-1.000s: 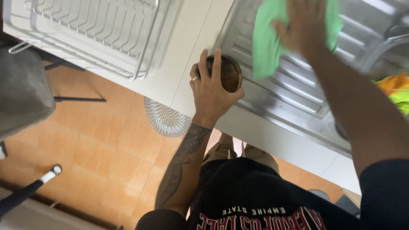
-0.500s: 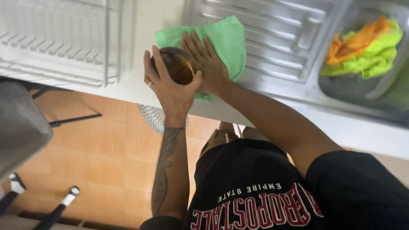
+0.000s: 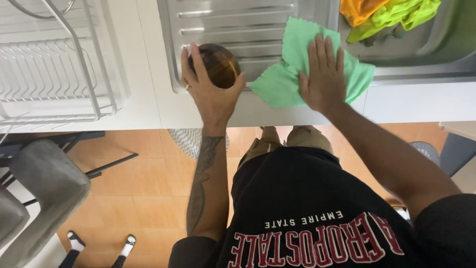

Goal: The person washes several colorful cloths in a kitchen sink filled with soapy water, rinsing them under running water. They then use a green cloth to wipe the sink area and a wooden bowl before returning to rinse the cloths again.

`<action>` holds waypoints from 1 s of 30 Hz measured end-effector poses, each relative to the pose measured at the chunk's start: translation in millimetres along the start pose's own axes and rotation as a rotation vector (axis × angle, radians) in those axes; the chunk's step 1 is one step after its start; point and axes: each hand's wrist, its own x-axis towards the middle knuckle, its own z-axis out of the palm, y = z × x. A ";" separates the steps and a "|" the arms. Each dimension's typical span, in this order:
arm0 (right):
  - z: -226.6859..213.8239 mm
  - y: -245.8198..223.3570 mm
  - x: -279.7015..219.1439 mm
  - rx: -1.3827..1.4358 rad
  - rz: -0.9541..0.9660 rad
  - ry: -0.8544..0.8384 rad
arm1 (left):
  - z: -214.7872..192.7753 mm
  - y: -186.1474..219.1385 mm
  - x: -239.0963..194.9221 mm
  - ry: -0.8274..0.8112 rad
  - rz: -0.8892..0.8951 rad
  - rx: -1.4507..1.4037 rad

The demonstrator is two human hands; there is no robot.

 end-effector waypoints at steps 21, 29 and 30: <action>-14.3 -18.5 -49.3 0.141 -0.176 0.098 | 67.5 55.9 -25.6 -0.171 0.192 0.026; -60.1 202.3 -154.7 0.042 0.517 -0.191 | 123.6 120.6 -41.8 -0.283 0.333 0.017; -59.1 231.4 -169.8 0.048 0.514 -0.192 | 124.9 122.4 -42.0 -0.283 0.331 0.024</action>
